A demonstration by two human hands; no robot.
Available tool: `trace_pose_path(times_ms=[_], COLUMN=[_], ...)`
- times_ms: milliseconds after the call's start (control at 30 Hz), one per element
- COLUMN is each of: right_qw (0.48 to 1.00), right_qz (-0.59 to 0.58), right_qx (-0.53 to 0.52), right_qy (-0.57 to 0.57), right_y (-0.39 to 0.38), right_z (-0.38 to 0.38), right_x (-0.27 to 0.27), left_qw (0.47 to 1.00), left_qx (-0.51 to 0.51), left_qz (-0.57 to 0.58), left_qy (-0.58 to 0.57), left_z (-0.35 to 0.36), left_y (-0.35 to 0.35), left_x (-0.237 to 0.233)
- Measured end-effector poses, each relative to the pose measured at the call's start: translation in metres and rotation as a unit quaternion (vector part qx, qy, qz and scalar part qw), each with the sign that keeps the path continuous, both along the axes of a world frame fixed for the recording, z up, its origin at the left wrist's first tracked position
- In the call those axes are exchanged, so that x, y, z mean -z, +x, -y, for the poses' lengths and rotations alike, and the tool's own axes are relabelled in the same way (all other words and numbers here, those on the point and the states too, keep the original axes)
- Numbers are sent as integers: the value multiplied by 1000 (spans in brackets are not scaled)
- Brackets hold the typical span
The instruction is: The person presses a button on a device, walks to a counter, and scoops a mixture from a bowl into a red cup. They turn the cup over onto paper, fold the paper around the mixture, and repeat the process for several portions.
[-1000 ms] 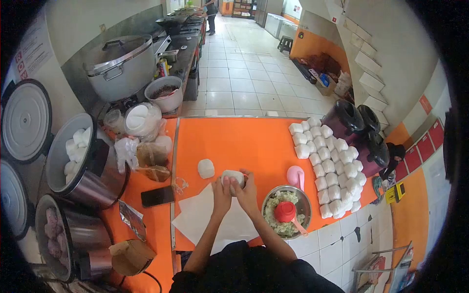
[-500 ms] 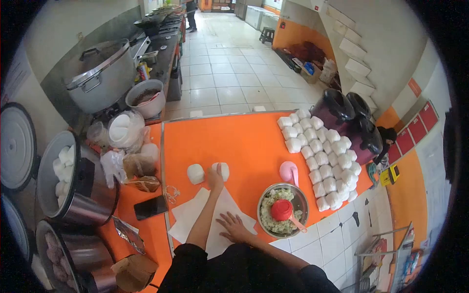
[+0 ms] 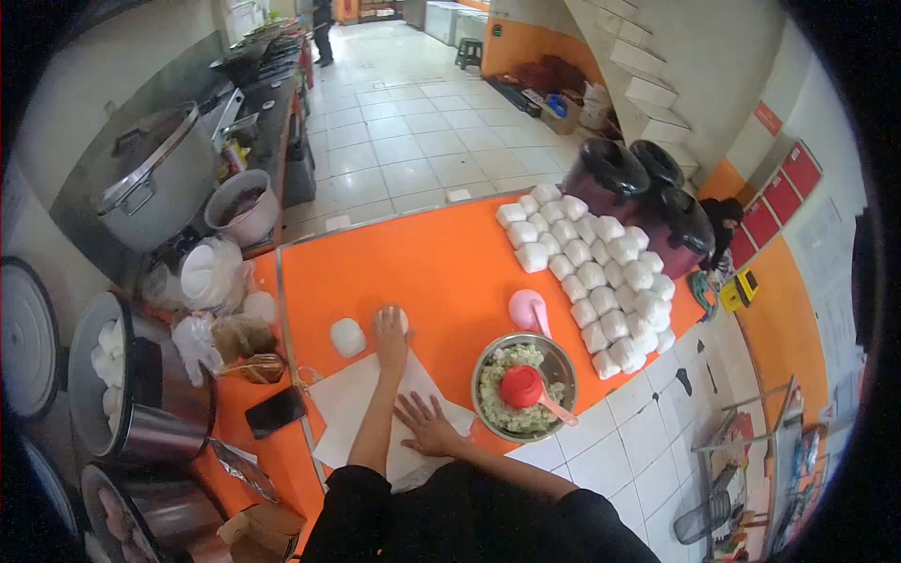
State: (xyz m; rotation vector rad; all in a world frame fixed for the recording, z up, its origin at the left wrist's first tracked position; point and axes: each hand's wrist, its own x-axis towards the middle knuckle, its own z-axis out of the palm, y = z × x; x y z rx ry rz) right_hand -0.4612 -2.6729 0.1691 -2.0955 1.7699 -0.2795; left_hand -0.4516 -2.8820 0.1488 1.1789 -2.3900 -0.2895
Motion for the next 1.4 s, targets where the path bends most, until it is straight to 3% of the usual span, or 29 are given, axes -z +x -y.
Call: trace_pose_path(times_ms=[133,200,233,267,300,367,400,433,467,567,600,700,733,833,967,1033,1133,1233,1333,1400], right_qw=[998,977,950,948,962,976,970,947,936,926,917,942,948,960,966,968,964,954,958,949], right_qz=[19,211,307,317,271,151,75,-9,-53,-36,33,-35,-40,-46,-49,-67,-89,-112,-81,-40], right_qx=[-48,-30,-25,-1,41,154,225,279,302,375,392,328,312,275,242,213,164,101,184,222], right_qy=[-33,23,49,-11,-19,-37,-47,-159,-172,10,58,-66,-52,2,76,111,187,259,203,220], right_y=[-17,-36,-47,-59,-76,-111,-127,-142,-155,-172,-174,-186,-185,-185,-190,-196,-192,-176,-150,-146], right_z=[-5,-21,-33,-51,-71,-106,-121,-133,-148,-172,-172,-172,-169,-151,-146,-160,-186,-192,-192,-188], right_x=[-1,-20,-36,-63,-76,-91,-96,-87,-97,-109,-116,-71,-72,-91,-124,-156,-210,-186,-143,-131], left_qw=[999,997,998,991,979,910,881,843,853,877,886,885,881,887,893,878,745,627,705,716], left_qx=[-32,-45,24,90,154,352,416,475,481,467,448,440,445,433,336,262,232,148,218,211], left_qz=[14,1,-45,-90,-134,-150,-99,-49,-33,30,63,88,84,37,-185,-260,-447,-517,-451,-431], left_qy=[-10,-55,-44,-30,-16,160,204,245,200,106,102,125,138,154,235,306,437,563,501,507], left_z=[-9,-21,-30,-45,-62,-94,-114,-131,-144,-170,-172,-171,-168,-163,-147,-138,-125,-116,-119,-120], left_y=[-13,-21,-25,-30,-35,-53,-61,-69,-76,-87,-89,-92,-93,-87,-73,-69,-80,-92,-99,-98], left_x=[-7,-23,-31,-40,-50,-72,-95,-111,-111,-104,-99,-97,-100,-110,-123,-108,-81,-62,-64,-60])
